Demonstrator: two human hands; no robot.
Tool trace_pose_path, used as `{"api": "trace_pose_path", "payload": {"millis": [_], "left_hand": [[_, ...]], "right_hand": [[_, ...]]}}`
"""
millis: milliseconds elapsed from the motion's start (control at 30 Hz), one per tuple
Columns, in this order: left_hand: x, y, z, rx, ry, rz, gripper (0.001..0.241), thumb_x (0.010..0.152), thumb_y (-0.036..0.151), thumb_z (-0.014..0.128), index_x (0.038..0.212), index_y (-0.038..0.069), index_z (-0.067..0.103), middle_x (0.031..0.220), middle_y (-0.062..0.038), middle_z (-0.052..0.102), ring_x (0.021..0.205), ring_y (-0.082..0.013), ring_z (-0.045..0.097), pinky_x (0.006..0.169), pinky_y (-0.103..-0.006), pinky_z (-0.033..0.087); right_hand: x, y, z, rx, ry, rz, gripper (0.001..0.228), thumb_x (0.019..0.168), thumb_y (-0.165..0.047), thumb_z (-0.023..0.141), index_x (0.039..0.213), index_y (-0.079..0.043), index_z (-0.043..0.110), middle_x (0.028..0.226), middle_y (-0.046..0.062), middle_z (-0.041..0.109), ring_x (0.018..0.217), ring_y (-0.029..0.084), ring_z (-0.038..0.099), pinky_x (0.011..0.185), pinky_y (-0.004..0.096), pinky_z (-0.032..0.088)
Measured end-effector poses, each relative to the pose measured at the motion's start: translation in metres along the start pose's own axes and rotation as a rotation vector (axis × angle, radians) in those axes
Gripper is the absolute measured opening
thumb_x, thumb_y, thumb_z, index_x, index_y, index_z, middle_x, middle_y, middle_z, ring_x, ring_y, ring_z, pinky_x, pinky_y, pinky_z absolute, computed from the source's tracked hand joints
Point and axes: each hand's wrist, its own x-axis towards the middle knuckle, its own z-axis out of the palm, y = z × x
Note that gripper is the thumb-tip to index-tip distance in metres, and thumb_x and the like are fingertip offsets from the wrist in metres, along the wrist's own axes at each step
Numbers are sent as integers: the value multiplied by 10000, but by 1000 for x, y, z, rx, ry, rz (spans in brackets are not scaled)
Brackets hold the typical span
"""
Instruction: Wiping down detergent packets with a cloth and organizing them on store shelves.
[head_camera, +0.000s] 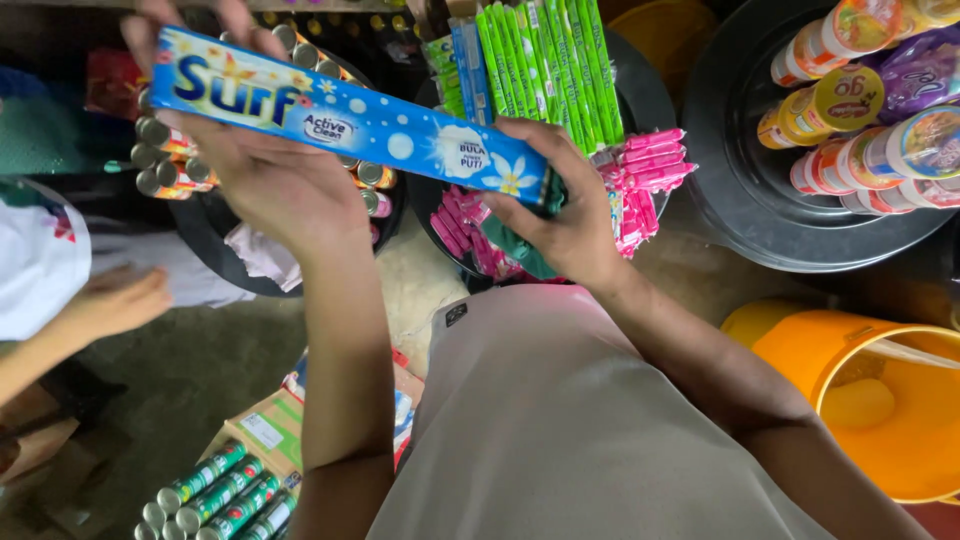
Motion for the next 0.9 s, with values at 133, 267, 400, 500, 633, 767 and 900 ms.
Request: {"api": "trace_pose_path", "payload": {"millis": [133, 267, 400, 500, 633, 767, 900], "left_hand": [[4, -25, -2, -112, 8, -58, 551, 1180, 444, 412, 1620, 139, 281, 1638, 4, 386, 1409, -281, 454, 1193, -405, 374], [-2, -44, 4, -183, 50, -107, 604, 1174, 409, 443, 1649, 76, 274, 1632, -61, 349, 1466, -303, 436, 1234, -448, 327], [2, -67, 19, -32, 24, -120, 644, 1135, 235, 607, 1654, 60, 268, 1664, -73, 337, 1502, -306, 446, 1307, -520, 329], [5, -84, 30, -146, 84, -224, 660, 1087, 241, 626, 1615, 48, 279, 1677, -117, 358, 1523, -308, 457, 1323, -529, 316], [14, -119, 32, -167, 82, -244, 636, 1082, 266, 622, 1585, -1, 338, 1631, -139, 424, 1468, -307, 480, 1291, -509, 339], [34, -143, 39, -225, 59, -366, 614, 1066, 275, 633, 1532, -53, 406, 1535, -181, 511, 1404, -309, 530, 1247, -481, 404], [61, -157, 67, -427, -115, -511, 629, 1076, 295, 639, 1553, -47, 410, 1529, -151, 514, 1379, -276, 543, 1238, -450, 418]], "right_hand": [[-8, 1, 2, -147, 61, -27, 656, 887, 17, 859, 1448, -57, 528, 1416, 119, 600, 1313, 225, 617, 1149, 365, 496], [-18, 9, 4, -85, 140, 44, 643, 907, 31, 837, 1458, -52, 516, 1400, 119, 602, 1287, 208, 622, 1128, 343, 499], [-27, 17, 5, -174, 250, 68, 638, 915, 40, 843, 1454, -59, 515, 1350, 130, 606, 1269, 220, 615, 1112, 350, 489], [-30, 25, -2, -59, 265, 95, 729, 920, 24, 782, 1530, -47, 389, 1345, 124, 564, 1252, 221, 573, 1091, 338, 479], [-35, 13, -9, 407, 319, 441, 670, 934, -35, 716, 1520, -62, 390, 1176, 134, 632, 1055, 217, 635, 963, 334, 507], [-30, -18, -18, 651, 321, 496, 614, 954, -69, 622, 1523, -59, 392, 1192, 137, 637, 1008, 225, 640, 886, 361, 521], [-34, -29, -33, 877, 274, 454, 633, 932, -112, 628, 1526, 1, 439, 1257, 173, 660, 1020, 264, 663, 898, 384, 527]]}}
